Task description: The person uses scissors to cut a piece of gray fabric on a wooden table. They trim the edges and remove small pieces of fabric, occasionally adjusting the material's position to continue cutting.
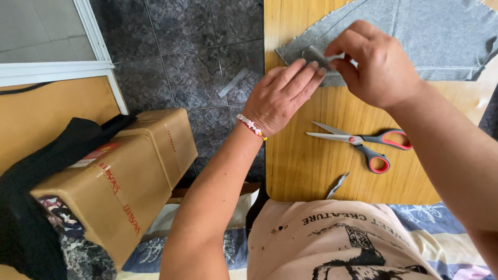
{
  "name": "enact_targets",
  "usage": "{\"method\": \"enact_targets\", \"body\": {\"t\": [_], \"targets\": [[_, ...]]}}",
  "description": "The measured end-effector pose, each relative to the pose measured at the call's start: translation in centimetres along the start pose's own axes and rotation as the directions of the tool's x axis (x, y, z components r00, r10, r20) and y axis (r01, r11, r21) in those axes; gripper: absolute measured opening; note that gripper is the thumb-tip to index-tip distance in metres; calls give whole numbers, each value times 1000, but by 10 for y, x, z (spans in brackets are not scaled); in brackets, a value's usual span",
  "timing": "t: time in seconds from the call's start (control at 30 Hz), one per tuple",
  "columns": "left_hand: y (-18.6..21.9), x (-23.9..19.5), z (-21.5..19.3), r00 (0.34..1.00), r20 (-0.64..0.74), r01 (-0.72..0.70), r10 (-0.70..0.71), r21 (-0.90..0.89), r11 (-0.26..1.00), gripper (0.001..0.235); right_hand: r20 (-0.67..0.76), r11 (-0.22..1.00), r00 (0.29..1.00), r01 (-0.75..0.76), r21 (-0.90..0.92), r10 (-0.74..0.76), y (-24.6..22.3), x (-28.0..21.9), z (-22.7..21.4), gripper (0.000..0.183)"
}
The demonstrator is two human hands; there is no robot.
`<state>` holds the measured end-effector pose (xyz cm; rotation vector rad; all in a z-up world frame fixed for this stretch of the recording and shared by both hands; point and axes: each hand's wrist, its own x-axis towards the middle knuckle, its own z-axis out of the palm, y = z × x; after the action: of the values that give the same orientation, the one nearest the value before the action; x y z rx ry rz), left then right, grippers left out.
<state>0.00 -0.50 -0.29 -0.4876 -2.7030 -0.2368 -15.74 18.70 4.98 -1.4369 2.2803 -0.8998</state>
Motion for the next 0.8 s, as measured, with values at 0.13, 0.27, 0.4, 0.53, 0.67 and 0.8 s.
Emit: {"method": "enact_targets", "body": {"t": [0.13, 0.27, 0.4, 0.53, 0.67, 0.8], "targets": [[1, 6, 1, 1000, -15, -1, 0, -69, 998, 30, 63, 998, 997, -36, -46, 39, 4, -32, 7, 17], [0, 8, -1, 997, -73, -43, 34, -119, 992, 17, 44, 998, 999, -26, -51, 28, 12, -48, 20, 16], [2, 11, -2, 991, -111, -88, 79, -81, 993, 10, -7, 999, 1000, 18, -42, -19, 15, -49, 23, 11], [4, 12, -7, 988, -75, -141, 136, -63, 988, 26, -11, 998, 1000, -4, -58, 3, 15, -51, 25, 15], [4, 18, -15, 988, -70, -141, 139, -34, 989, 16, -22, 998, 1000, -5, -62, 3, 14, -51, 25, 18], [5, 12, -6, 987, -104, -128, 124, -32, 991, 13, -4, 998, 1000, 7, -59, -7, 16, -50, 25, 12]]}}
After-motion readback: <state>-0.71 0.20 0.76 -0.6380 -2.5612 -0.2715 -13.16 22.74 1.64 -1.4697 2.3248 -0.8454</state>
